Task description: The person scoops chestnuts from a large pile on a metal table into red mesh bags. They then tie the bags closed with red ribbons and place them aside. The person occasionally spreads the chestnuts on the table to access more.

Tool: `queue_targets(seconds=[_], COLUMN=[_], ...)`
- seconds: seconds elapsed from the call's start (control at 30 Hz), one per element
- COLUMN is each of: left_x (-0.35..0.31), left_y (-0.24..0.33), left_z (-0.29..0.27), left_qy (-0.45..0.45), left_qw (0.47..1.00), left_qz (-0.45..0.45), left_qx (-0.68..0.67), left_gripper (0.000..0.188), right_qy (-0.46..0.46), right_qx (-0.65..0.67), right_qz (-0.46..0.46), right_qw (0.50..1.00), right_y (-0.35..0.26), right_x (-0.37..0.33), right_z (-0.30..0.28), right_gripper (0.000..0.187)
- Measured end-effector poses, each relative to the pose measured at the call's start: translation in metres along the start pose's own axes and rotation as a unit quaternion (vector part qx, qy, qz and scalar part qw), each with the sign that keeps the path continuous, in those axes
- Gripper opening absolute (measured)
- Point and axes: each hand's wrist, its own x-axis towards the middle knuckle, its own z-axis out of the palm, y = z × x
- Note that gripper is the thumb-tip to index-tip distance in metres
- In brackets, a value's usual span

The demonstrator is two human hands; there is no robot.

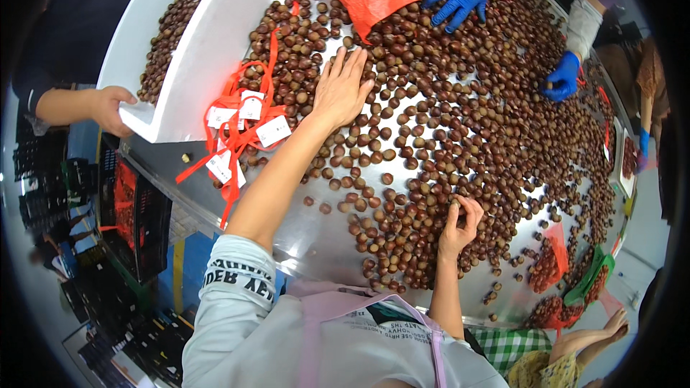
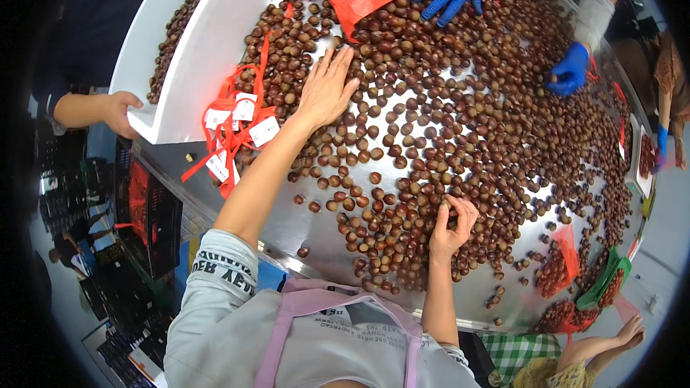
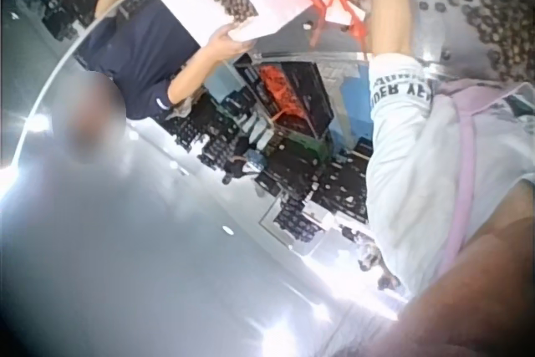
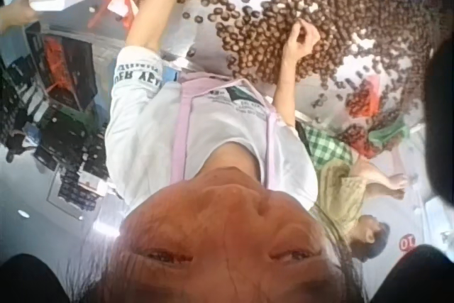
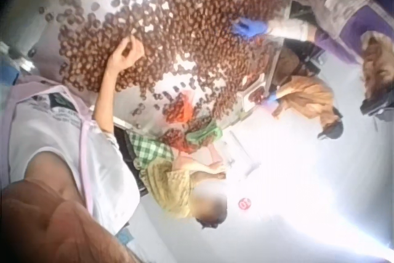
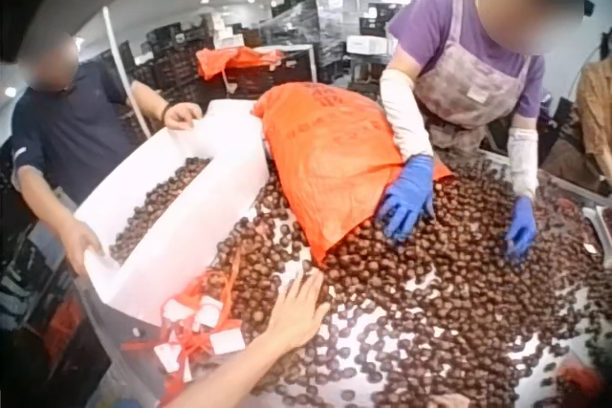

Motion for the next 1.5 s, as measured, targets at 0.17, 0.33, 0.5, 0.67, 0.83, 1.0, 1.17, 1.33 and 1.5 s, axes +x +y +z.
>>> queue_targets(seconds=[0.17, 0.33, 0.5, 0.67, 0.83, 1.0, 1.17, 1.33, 1.5], left_x=[-0.034, -0.06, -0.027, 0.051, 0.075, 0.076, 0.052, 0.008, -0.021], left_y=[0.033, 0.064, 0.072, 0.061, 0.069, 0.07, 0.066, 0.068, 0.068], left_z=[0.006, 0.011, 0.015, 0.024, 0.03, 0.028, 0.014, 0.0, -0.014], left_qy=[-0.054, -0.102, -0.001, 0.091, 0.039, -0.02, -0.077, -0.134, -0.12], left_qw=[0.996, 0.987, 0.989, 0.99, 0.999, 0.998, 0.945, 0.642, 0.547], left_qz=[0.036, 0.093, 0.14, 0.061, -0.013, -0.028, -0.057, -0.106, -0.09], left_qx=[0.059, 0.077, -0.053, -0.092, -0.012, 0.054, -0.312, -0.748, -0.823], left_gripper=[0.057, 0.059, 0.045, 0.022, 0.023, 0.028, 0.02, 0.027, 0.032], right_qy=[0.003, 0.001, -0.01, -0.02, -0.03, -0.031, -0.036, -0.063, -0.142], right_qx=[-0.013, -0.014, -0.03, -0.021, -0.021, -0.015, -0.011, -0.033, -0.021], right_qz=[-0.014, -0.015, -0.025, -0.025, -0.019, -0.019, -0.018, -0.057, -0.102], right_qw=[1.0, 1.0, 0.999, 0.999, 0.999, 0.999, 0.999, 0.996, 0.984], right_y=[-0.002, -0.006, -0.006, -0.005, -0.003, -0.005, -0.004, -0.01, -0.021], right_x=[0.003, 0.005, 0.006, 0.006, 0.004, 0.007, 0.008, 0.012, 0.027], right_z=[0.001, 0.001, -0.001, -0.001, -0.004, -0.004, -0.005, -0.002, 0.007], right_gripper=[0.014, 0.014, 0.014, 0.015, 0.016, 0.016, 0.016, 0.016, 0.019])
